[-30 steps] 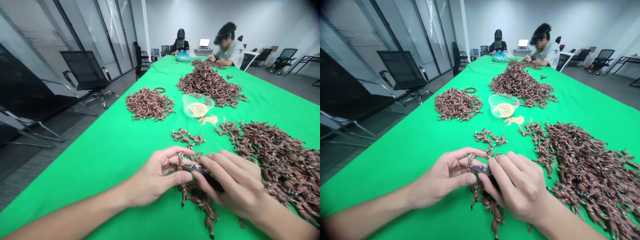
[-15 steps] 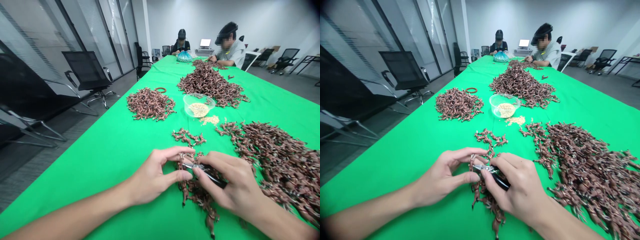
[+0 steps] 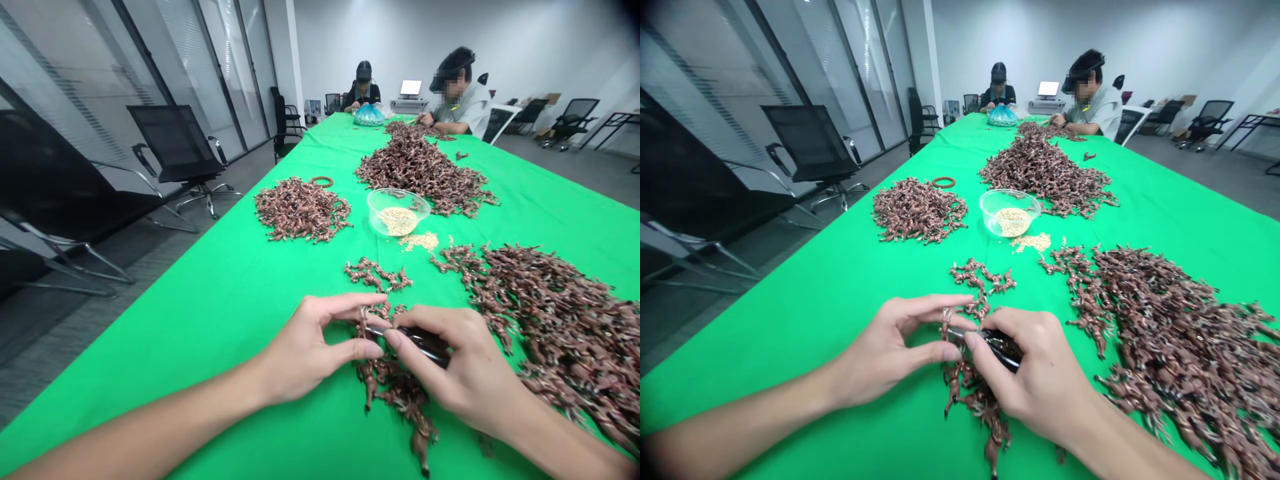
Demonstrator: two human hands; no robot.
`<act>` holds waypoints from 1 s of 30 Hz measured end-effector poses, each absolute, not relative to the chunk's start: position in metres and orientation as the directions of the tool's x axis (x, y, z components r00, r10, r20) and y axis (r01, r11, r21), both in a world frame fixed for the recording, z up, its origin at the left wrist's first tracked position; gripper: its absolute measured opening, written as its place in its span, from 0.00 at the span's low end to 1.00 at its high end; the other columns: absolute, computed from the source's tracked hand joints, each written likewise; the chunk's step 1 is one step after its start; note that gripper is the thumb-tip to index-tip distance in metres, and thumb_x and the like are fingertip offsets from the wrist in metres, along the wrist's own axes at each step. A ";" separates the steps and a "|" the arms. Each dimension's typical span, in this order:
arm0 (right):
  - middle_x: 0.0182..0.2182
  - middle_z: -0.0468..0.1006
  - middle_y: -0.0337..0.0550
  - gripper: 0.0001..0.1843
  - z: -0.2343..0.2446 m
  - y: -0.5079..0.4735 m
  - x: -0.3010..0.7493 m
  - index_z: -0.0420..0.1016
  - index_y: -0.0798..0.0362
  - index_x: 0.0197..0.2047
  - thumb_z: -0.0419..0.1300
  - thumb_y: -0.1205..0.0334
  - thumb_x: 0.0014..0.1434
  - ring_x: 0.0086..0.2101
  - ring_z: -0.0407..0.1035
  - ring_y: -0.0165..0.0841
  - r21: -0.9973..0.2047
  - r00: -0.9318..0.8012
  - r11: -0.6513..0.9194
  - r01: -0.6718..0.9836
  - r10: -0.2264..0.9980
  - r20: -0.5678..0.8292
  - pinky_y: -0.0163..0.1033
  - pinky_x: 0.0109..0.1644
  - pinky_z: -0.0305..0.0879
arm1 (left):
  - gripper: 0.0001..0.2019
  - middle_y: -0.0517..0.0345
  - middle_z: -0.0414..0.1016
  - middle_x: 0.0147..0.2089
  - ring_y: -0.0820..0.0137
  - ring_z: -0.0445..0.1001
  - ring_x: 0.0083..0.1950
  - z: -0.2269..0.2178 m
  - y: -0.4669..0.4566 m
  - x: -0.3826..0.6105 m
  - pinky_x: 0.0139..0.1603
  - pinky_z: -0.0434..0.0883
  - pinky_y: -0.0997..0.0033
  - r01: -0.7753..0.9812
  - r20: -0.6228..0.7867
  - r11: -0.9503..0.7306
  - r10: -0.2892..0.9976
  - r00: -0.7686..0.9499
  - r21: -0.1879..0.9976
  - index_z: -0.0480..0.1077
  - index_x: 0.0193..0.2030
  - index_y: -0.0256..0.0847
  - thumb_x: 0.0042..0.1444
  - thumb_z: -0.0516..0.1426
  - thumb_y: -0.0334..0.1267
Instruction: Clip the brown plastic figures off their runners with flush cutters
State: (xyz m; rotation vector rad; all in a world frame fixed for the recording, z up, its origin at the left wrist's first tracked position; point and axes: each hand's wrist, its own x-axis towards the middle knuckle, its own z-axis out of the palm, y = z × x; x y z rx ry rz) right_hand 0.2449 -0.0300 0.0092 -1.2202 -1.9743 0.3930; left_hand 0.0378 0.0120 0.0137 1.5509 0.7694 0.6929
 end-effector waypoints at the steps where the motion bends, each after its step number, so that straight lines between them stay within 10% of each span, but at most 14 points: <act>1: 0.21 0.73 0.31 0.08 0.009 -0.030 0.245 0.77 0.52 0.33 0.61 0.59 0.62 0.20 0.63 0.22 -0.614 -0.246 0.484 0.623 0.867 0.434 0.33 0.25 0.56 | 0.28 0.50 0.82 0.52 0.59 0.79 0.54 0.014 0.012 0.038 0.60 0.70 0.60 0.084 -0.003 -0.059 0.802 0.597 0.995 0.70 0.62 0.39 0.54 0.68 0.36; 17: 0.24 0.76 0.34 0.06 0.003 -0.025 0.253 0.79 0.52 0.35 0.62 0.59 0.61 0.22 0.67 0.25 -0.624 -0.195 0.494 0.605 0.852 0.485 0.33 0.27 0.61 | 0.19 0.47 0.80 0.52 0.60 0.78 0.55 0.007 0.021 0.038 0.56 0.74 0.59 0.004 0.047 -0.056 0.886 0.461 0.998 0.70 0.52 0.37 0.55 0.68 0.37; 30: 0.24 0.76 0.35 0.08 0.008 -0.021 0.255 0.77 0.53 0.33 0.60 0.61 0.62 0.23 0.67 0.25 -0.574 -0.217 0.543 0.613 0.814 0.539 0.33 0.28 0.60 | 0.11 0.51 0.82 0.47 0.59 0.77 0.51 0.001 0.056 0.022 0.59 0.69 0.56 0.364 0.341 -0.397 0.916 0.210 0.843 0.80 0.43 0.42 0.54 0.67 0.42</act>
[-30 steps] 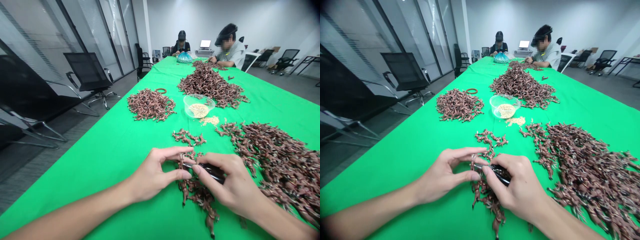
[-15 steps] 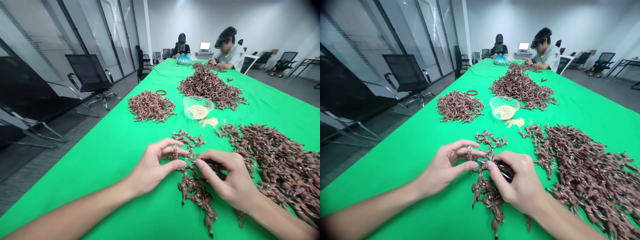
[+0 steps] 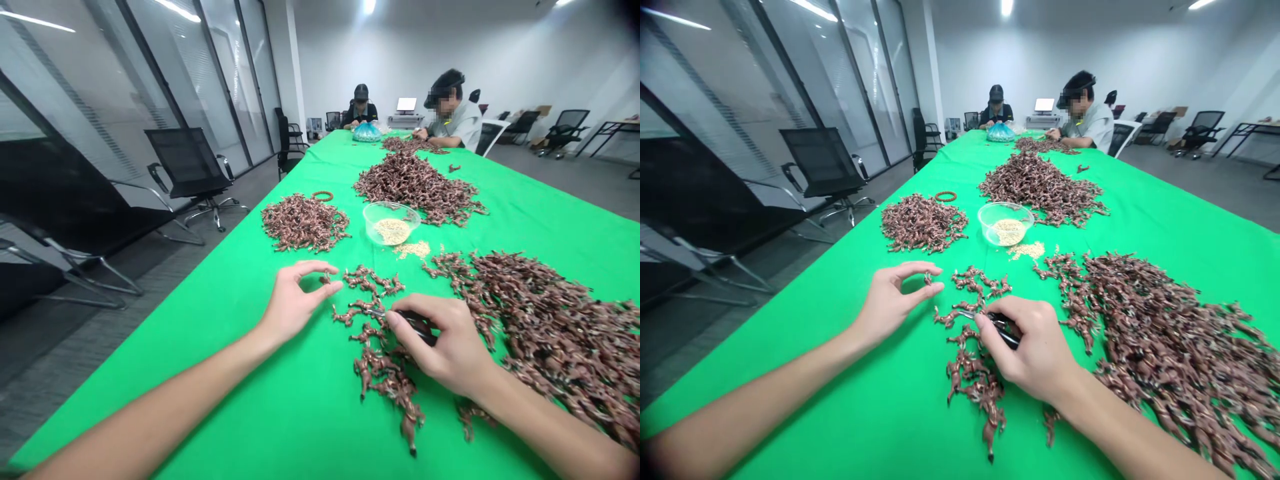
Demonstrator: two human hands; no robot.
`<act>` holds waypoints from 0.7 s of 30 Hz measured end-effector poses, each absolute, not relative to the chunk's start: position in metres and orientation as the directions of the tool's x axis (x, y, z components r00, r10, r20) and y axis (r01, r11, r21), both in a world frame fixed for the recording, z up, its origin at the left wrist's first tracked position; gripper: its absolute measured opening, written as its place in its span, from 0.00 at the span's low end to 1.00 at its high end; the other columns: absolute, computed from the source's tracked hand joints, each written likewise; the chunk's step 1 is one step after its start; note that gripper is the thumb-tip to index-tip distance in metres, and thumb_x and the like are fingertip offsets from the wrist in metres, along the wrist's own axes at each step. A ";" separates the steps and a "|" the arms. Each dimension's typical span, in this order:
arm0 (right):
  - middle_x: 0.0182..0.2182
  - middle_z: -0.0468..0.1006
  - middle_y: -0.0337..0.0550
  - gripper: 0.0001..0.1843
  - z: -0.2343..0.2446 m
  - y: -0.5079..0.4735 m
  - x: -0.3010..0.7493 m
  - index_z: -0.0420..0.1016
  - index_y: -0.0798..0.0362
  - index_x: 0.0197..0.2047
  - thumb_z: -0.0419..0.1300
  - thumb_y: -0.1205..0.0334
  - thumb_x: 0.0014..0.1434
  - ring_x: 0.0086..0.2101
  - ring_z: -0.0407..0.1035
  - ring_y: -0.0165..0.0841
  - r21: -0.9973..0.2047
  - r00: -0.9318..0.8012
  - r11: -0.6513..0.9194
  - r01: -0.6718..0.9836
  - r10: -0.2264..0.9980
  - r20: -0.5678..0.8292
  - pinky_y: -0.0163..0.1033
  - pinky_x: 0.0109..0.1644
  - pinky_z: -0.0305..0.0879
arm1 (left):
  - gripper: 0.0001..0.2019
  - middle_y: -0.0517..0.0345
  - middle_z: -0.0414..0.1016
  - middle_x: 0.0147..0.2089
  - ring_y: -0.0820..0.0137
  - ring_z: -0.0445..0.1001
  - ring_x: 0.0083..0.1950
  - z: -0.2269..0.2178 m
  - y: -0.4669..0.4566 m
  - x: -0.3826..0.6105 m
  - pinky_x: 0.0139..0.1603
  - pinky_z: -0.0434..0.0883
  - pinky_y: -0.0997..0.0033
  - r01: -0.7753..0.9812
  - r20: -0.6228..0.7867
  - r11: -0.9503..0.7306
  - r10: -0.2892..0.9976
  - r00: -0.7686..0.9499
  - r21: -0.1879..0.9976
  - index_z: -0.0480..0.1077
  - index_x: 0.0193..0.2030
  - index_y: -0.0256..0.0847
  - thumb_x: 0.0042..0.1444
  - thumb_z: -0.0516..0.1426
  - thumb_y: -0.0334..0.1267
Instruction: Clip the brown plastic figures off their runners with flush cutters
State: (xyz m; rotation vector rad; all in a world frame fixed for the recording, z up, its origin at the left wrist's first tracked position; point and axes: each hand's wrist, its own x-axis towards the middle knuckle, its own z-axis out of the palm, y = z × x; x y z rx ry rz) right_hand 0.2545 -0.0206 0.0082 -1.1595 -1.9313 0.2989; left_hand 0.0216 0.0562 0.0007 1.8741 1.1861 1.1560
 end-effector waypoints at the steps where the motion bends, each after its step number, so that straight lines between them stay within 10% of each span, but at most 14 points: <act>1: 0.24 0.76 0.35 0.08 0.009 -0.021 0.254 0.77 0.53 0.32 0.60 0.61 0.62 0.23 0.67 0.25 -0.565 -0.226 0.555 0.611 0.806 0.547 0.33 0.28 0.60 | 0.11 0.51 0.82 0.45 0.60 0.78 0.49 0.000 0.059 0.020 0.57 0.70 0.56 0.384 0.349 -0.394 0.919 0.183 0.835 0.80 0.43 0.41 0.54 0.67 0.42; 21: 0.26 0.75 0.41 0.08 0.012 -0.023 0.260 0.77 0.56 0.38 0.58 0.62 0.62 0.27 0.68 0.30 -0.464 -0.315 0.674 0.574 0.705 0.635 0.37 0.33 0.63 | 0.29 0.39 0.81 0.50 0.55 0.76 0.55 0.072 0.224 -0.017 0.60 0.65 0.56 0.612 0.472 -0.293 0.869 -0.151 0.735 0.74 0.53 0.31 0.47 0.70 0.45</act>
